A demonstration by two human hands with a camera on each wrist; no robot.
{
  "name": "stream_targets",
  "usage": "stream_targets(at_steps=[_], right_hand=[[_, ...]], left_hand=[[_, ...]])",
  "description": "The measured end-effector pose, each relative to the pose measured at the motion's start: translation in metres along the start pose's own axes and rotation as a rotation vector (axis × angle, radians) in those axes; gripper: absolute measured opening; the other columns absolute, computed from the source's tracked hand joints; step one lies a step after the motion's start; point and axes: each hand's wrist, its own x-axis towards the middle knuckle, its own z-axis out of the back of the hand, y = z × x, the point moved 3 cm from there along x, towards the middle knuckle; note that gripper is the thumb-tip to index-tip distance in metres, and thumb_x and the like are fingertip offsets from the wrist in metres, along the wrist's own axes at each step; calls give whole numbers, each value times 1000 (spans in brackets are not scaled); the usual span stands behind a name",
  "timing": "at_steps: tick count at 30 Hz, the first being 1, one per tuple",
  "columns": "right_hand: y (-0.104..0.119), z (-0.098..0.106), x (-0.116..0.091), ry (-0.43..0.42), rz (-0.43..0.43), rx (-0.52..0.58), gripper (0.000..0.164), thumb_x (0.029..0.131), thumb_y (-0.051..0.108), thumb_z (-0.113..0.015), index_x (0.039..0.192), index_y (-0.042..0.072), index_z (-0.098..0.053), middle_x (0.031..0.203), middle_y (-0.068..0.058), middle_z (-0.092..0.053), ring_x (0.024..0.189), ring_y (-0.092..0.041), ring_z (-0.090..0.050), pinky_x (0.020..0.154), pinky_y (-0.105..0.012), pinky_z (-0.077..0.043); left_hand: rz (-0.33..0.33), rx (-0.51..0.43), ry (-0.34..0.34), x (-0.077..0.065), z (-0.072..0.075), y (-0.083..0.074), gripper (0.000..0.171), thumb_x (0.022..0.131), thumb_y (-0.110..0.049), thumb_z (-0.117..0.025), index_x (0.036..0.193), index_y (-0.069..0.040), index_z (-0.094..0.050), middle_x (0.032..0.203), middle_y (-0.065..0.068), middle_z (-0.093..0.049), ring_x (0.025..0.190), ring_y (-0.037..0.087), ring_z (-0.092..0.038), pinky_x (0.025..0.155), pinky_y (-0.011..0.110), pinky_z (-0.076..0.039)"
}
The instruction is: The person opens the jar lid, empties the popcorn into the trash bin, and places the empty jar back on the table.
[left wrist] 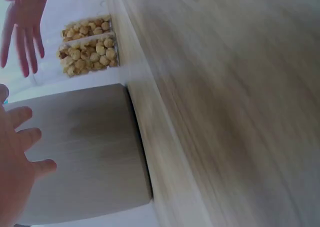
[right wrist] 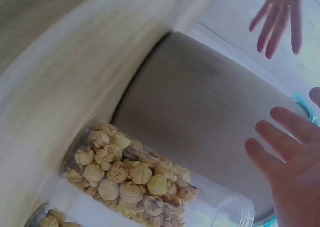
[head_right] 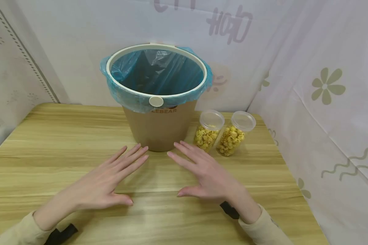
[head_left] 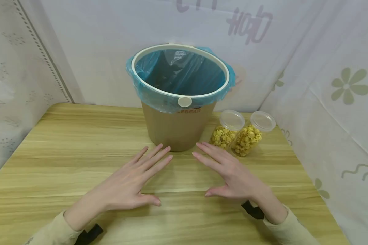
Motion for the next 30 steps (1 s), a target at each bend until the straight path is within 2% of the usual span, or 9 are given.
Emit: stream_targets(at_steps=[4,7,10,16,23,27,30], right_hand=[[-2,7,3,-65,8,11,92,92,73,-52,158,10,-40,168,-13,-33,152,-36,-38,124,-47,-36],[-3,13,5,-108,7,42,91,94,71,-51,157,7,-41,167,-13,-36,152,-35,-38,128,-35,-30],[-5,21,7,-168,21,75,89,95,68,-53,155,4,-44,165,-14,-39,152,-34,-39,129,-30,-27],[-12,38,12,-285,25,86,86,96,64,-57,150,-2,-49,161,-16,-44,151,-33,-42,128,-33,-29],[-26,53,12,-389,-12,81,86,96,61,-60,149,-5,-48,156,-22,-48,150,-33,-43,128,-39,-31],[-32,59,10,-420,-54,66,86,96,62,-59,150,-4,-47,156,-23,-49,150,-37,-41,129,-41,-29],[-36,62,9,-431,-83,45,87,96,64,-58,151,-3,-46,156,-21,-49,149,-39,-42,128,-40,-29]], left_hand=[[14,-36,-2,4,-3,-2,107,87,-76,-58,166,-17,-16,176,3,-10,161,32,-18,131,51,-16],[18,-58,-9,7,-4,-2,106,89,-78,-53,166,-16,-16,175,4,-12,162,31,-18,131,51,-18],[21,-83,-7,10,-5,-3,105,90,-78,-51,167,-18,-13,175,4,-11,162,30,-17,131,50,-17],[28,-130,-9,15,-9,-5,104,91,-80,-47,167,-18,-12,176,2,-8,162,28,-15,130,52,-19],[30,-168,-12,18,-12,-5,110,87,-69,-65,167,-18,-9,176,1,-7,163,28,-14,134,38,-7],[30,-196,-23,19,-13,-4,104,92,-77,-50,167,-18,-8,176,3,-9,162,30,-16,133,41,-12],[34,-219,-32,21,-13,-4,102,92,-83,-33,167,-19,-8,175,4,-11,161,31,-18,129,50,-22]])
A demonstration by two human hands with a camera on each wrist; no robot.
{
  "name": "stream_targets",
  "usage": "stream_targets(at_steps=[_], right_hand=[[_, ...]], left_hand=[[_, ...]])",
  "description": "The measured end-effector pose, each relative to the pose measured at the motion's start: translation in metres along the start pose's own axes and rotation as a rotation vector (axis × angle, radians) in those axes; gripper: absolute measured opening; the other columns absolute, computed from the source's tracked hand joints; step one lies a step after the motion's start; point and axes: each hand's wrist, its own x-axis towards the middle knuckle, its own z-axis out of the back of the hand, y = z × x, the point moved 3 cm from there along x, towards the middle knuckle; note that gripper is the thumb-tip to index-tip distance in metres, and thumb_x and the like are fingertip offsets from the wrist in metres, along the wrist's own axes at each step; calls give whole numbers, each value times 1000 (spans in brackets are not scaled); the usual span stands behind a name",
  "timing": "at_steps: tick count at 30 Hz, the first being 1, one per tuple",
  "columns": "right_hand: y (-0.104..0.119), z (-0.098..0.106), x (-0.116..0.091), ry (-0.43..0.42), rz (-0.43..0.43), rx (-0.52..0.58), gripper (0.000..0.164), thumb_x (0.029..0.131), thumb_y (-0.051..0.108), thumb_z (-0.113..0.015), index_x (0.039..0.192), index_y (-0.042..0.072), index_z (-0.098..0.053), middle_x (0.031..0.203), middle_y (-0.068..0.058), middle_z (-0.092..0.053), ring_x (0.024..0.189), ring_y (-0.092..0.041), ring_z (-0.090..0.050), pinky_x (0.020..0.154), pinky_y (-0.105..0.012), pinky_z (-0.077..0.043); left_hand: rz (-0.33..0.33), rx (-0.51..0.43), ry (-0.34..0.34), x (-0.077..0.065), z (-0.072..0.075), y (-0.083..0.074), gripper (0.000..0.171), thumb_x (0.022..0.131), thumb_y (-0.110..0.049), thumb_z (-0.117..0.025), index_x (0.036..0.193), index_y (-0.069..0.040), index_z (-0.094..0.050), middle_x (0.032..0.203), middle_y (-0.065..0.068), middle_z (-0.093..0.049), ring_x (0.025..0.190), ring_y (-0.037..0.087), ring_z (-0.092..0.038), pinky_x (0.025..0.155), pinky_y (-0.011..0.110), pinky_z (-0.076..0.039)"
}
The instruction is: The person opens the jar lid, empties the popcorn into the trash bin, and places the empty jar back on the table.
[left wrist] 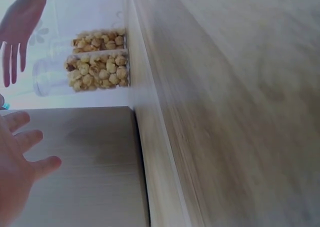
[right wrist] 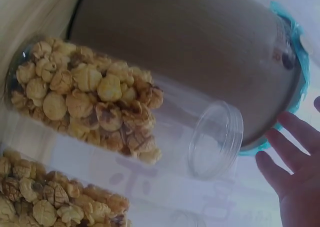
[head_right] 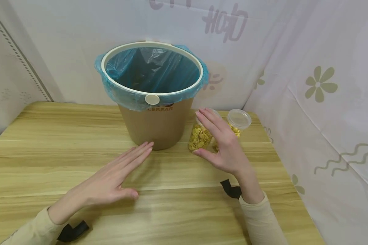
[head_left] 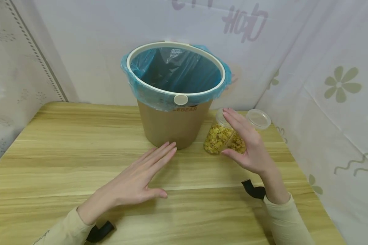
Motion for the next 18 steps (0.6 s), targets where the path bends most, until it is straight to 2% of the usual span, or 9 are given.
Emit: stream_targets(at_steps=[7,14,18], right_hand=[[-14,3,6,-28,-74,-26,87,96,64,-59,154,2,-43,159,-15,-48,150,-34,-42,128,-39,-29],[-30,1,8,-31,-203,-73,89,93,69,-59,158,11,-40,162,-11,-45,152,-31,-39,126,-51,-31],[-37,0,6,9,-309,-91,87,90,56,-73,162,23,-35,167,-3,-38,155,-28,-35,126,-55,-30]], left_hand=[[1,-56,-18,8,-1,-1,103,90,-86,-20,167,-19,-8,176,1,-10,161,30,-20,123,61,-30],[-9,-76,-14,18,-3,-6,103,89,-87,-17,167,-21,-4,176,1,-8,161,30,-19,124,61,-29],[-9,-89,-13,22,-4,-8,103,89,-87,-18,167,-21,-4,176,1,-9,162,28,-18,125,59,-29]])
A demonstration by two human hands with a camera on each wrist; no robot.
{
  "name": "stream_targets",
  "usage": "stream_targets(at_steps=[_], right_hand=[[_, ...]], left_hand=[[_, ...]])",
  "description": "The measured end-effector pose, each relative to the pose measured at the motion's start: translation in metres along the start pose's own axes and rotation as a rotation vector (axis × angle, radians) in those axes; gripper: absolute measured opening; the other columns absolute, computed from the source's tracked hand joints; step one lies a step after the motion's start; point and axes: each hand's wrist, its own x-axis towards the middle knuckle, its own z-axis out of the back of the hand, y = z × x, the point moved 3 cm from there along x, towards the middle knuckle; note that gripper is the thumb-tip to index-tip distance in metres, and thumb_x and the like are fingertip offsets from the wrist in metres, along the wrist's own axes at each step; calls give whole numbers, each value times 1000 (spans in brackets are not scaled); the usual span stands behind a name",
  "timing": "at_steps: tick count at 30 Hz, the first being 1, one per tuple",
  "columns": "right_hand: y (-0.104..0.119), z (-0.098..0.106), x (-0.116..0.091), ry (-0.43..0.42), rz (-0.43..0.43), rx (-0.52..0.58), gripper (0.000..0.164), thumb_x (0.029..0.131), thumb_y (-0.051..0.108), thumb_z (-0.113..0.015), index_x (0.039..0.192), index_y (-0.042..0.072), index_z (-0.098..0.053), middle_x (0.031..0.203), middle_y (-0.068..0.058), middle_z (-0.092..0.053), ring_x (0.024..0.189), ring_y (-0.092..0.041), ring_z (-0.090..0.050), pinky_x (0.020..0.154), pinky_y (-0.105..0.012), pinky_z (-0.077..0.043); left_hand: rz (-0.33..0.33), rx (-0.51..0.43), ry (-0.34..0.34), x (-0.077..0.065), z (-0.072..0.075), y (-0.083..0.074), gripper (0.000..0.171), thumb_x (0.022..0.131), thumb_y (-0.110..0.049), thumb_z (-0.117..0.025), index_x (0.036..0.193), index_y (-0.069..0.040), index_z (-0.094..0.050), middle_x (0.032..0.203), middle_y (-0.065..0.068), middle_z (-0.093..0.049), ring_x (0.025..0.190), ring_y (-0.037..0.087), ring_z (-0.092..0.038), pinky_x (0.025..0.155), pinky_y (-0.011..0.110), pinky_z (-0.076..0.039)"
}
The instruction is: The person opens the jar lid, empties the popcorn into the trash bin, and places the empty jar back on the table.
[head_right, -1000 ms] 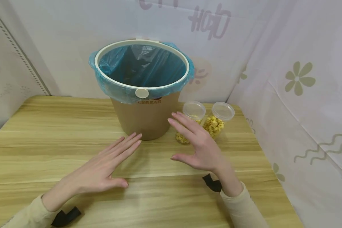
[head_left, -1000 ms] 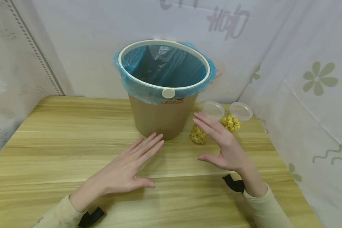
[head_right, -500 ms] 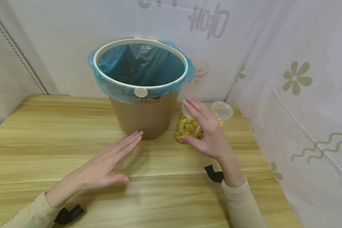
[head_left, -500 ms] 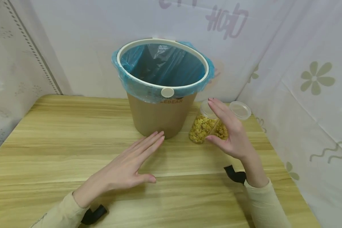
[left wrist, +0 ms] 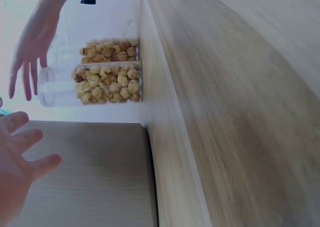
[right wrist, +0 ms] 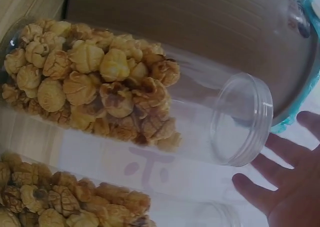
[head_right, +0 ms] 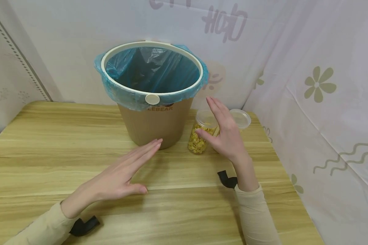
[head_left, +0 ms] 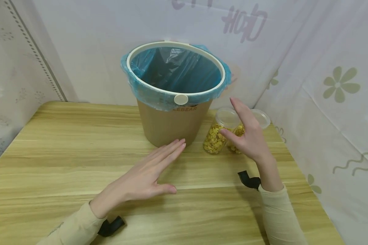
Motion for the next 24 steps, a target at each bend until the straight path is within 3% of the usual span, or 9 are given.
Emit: stream_targets(at_steps=[4,9,24], right_hand=[[-5,-4,0,57,-80,-33,95,86,37,-83,163,33,-27,170,4,-31,158,-25,-29,126,-57,-29],[-9,-10,0,109,-117,-74,101,85,36,-84,164,37,-21,172,4,-25,160,-25,-25,124,-62,-30],[-21,-24,0,143,-143,-162,102,86,35,-84,165,27,-22,168,-12,-31,153,-39,-35,116,-66,-38]], left_hand=[[4,-1,5,1,-1,-1,103,89,-86,-18,167,-21,-3,176,1,-9,162,27,-18,126,57,-28],[0,-2,8,2,-1,-1,102,90,-86,-17,167,-22,-3,176,1,-9,162,26,-17,126,56,-28],[3,-7,3,1,-2,-1,102,90,-87,-18,167,-23,-3,176,-2,-9,162,25,-18,124,59,-29]])
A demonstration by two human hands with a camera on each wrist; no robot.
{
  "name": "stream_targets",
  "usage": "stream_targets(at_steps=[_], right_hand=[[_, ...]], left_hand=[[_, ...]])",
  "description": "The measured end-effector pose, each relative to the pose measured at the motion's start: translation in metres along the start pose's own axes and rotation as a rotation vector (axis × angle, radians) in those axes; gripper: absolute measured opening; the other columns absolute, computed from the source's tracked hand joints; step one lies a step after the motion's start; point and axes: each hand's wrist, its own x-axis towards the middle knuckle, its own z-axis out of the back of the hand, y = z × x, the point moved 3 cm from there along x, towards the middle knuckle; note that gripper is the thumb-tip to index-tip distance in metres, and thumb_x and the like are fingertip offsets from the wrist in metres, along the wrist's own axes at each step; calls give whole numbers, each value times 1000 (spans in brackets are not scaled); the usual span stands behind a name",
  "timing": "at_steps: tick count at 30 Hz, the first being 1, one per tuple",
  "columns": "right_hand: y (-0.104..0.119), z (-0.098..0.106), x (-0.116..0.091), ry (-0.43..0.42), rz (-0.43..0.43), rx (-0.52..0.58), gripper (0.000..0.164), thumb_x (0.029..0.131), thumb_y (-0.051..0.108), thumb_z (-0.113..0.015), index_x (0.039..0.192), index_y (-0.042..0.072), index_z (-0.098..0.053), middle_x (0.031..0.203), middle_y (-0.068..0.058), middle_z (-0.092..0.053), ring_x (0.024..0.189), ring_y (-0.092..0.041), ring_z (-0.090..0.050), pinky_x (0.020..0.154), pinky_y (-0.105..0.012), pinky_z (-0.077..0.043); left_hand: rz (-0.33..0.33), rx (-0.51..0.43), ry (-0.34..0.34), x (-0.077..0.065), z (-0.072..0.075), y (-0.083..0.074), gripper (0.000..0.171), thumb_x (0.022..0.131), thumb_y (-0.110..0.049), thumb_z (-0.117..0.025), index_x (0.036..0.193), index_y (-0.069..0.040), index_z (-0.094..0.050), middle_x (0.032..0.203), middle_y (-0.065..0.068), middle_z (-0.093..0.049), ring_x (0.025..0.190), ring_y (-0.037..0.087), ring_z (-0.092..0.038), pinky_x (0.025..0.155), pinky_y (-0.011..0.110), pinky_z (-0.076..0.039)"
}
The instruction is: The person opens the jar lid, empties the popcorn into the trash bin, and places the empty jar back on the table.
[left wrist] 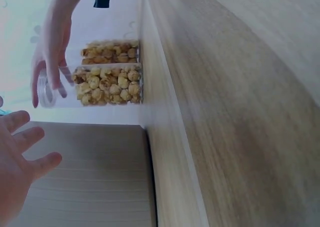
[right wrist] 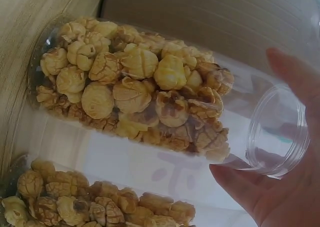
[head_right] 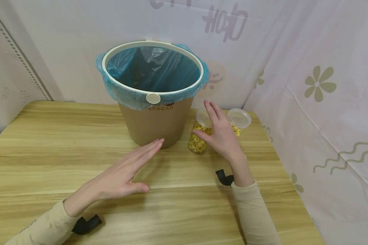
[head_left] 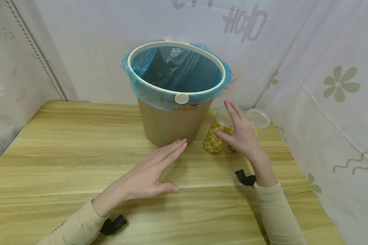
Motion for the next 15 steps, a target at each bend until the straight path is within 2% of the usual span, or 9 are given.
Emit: stream_targets(at_steps=[1,4,8,12,15], right_hand=[[0,0,0,-2,0,-1,101,86,34,-85,165,25,-23,167,-13,-32,152,-39,-36,115,-66,-39],[-1,-1,0,-10,-2,-2,101,86,32,-85,165,22,-24,165,-15,-34,148,-40,-40,113,-64,-42],[-1,-2,0,-16,-11,15,98,86,30,-85,164,20,-26,162,-16,-37,139,-39,-49,107,-60,-48],[-1,-1,-1,-32,-21,54,96,84,28,-86,162,19,-31,157,-16,-42,129,-37,-55,100,-55,-55],[0,1,-2,-44,-30,76,96,83,28,-87,161,19,-33,154,-16,-44,128,-37,-56,100,-56,-55]], left_hand=[[1,0,2,0,0,0,101,90,-86,-20,167,-23,-3,176,-2,-9,162,25,-18,124,60,-30],[7,2,11,-1,0,0,100,94,-78,-44,167,-24,-3,176,-3,-8,162,24,-18,124,60,-30],[18,10,18,-1,-1,0,108,90,-57,-70,167,-24,-3,175,-1,-11,162,24,-19,124,60,-30],[28,13,16,0,-2,-1,109,89,-56,-72,167,-24,-3,175,0,-13,161,25,-20,124,60,-30],[36,10,10,0,-2,-1,110,88,-55,-73,167,-25,-3,175,-2,-11,161,25,-20,124,61,-30]])
